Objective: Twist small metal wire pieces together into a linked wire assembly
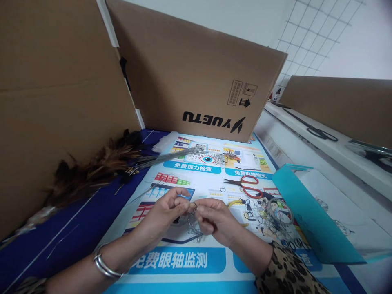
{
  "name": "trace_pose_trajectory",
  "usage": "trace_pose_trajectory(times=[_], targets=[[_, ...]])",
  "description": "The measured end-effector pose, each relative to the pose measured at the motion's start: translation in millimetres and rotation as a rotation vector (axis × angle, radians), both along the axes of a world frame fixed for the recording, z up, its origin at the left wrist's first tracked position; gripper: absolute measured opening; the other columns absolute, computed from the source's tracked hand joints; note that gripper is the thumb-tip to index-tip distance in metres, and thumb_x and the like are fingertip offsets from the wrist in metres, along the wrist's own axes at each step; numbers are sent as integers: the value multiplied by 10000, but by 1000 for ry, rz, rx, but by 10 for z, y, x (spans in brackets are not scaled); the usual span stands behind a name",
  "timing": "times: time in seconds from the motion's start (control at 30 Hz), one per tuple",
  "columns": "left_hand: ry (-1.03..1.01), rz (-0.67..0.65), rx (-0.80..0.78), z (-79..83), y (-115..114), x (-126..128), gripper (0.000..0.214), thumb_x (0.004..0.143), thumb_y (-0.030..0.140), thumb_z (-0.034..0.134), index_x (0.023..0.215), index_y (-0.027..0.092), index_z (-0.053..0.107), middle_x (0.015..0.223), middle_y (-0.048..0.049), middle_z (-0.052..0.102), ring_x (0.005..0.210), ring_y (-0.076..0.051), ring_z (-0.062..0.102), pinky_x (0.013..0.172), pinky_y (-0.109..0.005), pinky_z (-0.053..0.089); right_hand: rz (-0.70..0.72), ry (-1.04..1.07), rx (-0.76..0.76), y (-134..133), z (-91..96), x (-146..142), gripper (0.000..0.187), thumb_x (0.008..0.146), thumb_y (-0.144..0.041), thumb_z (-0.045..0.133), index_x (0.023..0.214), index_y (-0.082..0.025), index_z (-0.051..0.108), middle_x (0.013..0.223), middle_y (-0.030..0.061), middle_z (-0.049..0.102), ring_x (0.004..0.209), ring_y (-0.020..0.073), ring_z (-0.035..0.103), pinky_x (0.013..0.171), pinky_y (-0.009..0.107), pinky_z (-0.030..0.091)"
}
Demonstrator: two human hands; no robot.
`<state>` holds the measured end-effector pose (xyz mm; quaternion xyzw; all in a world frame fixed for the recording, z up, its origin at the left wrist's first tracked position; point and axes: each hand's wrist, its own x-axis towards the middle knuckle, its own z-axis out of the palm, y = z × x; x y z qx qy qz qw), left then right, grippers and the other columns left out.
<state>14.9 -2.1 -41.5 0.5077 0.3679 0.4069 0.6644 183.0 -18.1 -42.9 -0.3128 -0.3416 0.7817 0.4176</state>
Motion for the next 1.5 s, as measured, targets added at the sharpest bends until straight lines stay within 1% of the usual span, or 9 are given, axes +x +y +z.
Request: trace_pose_trajectory(times=[0.1,0.2,0.27,0.33,0.53,0.73,1.07,1.2,1.5], targets=[[154,97,134,-35,-21,-20,221,822,328,540,978,198,452,760,-9,631,724,-161,594,665,-275,431,26,-34,26,27,13,33,266,748,-312,642,955,-146,623,659,-17,576,353,17,384,353,175,225],[415,178,502,-59,-29,-74,109,813,250,552,906,195,535,825,-33,625,798,-178,579,725,-300,428,54,-48,42,44,15,62,304,763,-322,625,1010,-145,613,705,0,616,356,26,431,368,182,301],[487,148,745,-65,-16,-115,80,806,193,549,877,204,582,833,-39,627,817,-183,563,745,-307,425,78,-59,37,48,13,74,344,758,-341,628,1040,-146,599,720,10,641,341,33,448,363,187,321],[477,76,858,-65,5,-142,111,808,165,533,877,216,602,824,-39,640,820,-187,561,753,-313,430,93,-66,23,49,11,81,389,740,-344,644,1072,-150,581,711,11,658,323,38,455,347,184,319],[423,76,536,-57,11,-108,61,838,228,513,879,193,543,799,-23,621,746,-159,579,687,-280,459,114,-112,-10,58,12,89,367,716,-268,643,1052,-128,593,633,1,665,278,25,408,309,169,269],[398,-48,717,-26,-16,-94,59,845,175,485,832,183,542,799,-29,583,785,-157,533,738,-298,426,153,-206,-15,86,11,94,190,685,-149,576,859,-108,640,517,-20,631,241,6,285,273,162,147],[315,-30,534,22,-49,-100,42,854,204,493,862,177,524,790,-21,565,741,-147,542,674,-286,424,168,-289,151,63,21,119,202,713,-220,619,892,-137,662,563,-31,624,289,5,310,297,153,206],[290,4,521,-10,-57,-79,38,845,198,516,833,179,547,786,-16,581,757,-145,552,702,-286,431,134,-383,212,51,60,81,188,694,-218,621,852,-133,676,561,-31,618,323,11,321,312,146,217],[36,86,179,-125,-67,25,93,789,231,617,836,177,558,693,17,596,623,-92,538,575,-191,426,-128,-384,149,-49,59,-131,105,613,-138,553,683,-138,630,453,-54,557,394,54,455,419,162,315]])
